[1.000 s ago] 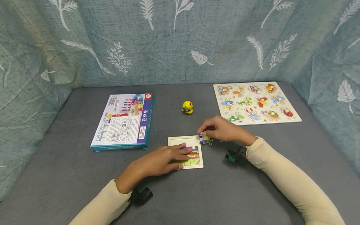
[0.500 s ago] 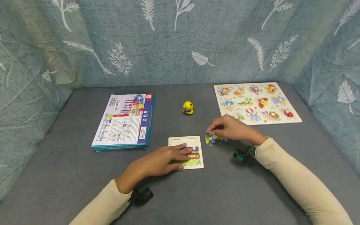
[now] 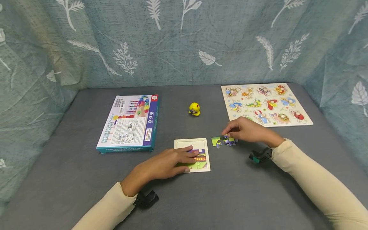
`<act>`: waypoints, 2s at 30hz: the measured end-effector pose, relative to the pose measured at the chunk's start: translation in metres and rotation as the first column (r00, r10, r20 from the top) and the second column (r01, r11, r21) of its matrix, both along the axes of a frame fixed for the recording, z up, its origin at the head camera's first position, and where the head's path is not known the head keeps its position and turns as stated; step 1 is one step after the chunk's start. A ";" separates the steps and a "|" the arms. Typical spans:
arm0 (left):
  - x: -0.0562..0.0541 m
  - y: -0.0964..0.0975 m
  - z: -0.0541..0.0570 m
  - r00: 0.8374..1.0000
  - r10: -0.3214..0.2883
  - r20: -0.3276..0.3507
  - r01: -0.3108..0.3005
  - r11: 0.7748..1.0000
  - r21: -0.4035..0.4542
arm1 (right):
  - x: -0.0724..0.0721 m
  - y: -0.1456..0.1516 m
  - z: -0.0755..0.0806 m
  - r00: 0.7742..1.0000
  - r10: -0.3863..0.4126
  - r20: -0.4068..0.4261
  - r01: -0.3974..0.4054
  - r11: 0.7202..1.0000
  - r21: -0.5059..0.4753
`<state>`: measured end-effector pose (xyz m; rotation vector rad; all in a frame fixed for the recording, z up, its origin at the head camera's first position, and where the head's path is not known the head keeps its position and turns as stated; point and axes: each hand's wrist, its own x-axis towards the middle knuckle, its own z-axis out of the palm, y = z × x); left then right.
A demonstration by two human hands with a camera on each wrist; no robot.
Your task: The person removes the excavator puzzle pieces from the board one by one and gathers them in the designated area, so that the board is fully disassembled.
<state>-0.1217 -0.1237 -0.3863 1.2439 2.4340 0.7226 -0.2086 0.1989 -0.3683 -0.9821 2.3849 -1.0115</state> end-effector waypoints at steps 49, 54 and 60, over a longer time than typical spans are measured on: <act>0.000 0.000 -0.002 1.000 -0.011 -0.021 0.012 1.000 0.029 | 0.010 0.037 0.000 0.970 -0.161 -0.180 0.183 0.976 0.116; 0.003 0.001 -0.001 1.000 0.027 0.001 -0.027 1.000 0.002 | 0.012 0.030 -0.001 0.960 -0.194 -0.203 0.213 0.974 0.074; 0.006 0.004 0.000 0.998 0.061 -0.032 -0.061 0.998 0.002 | 0.012 0.017 -0.005 0.963 -0.206 -0.174 0.214 0.977 0.026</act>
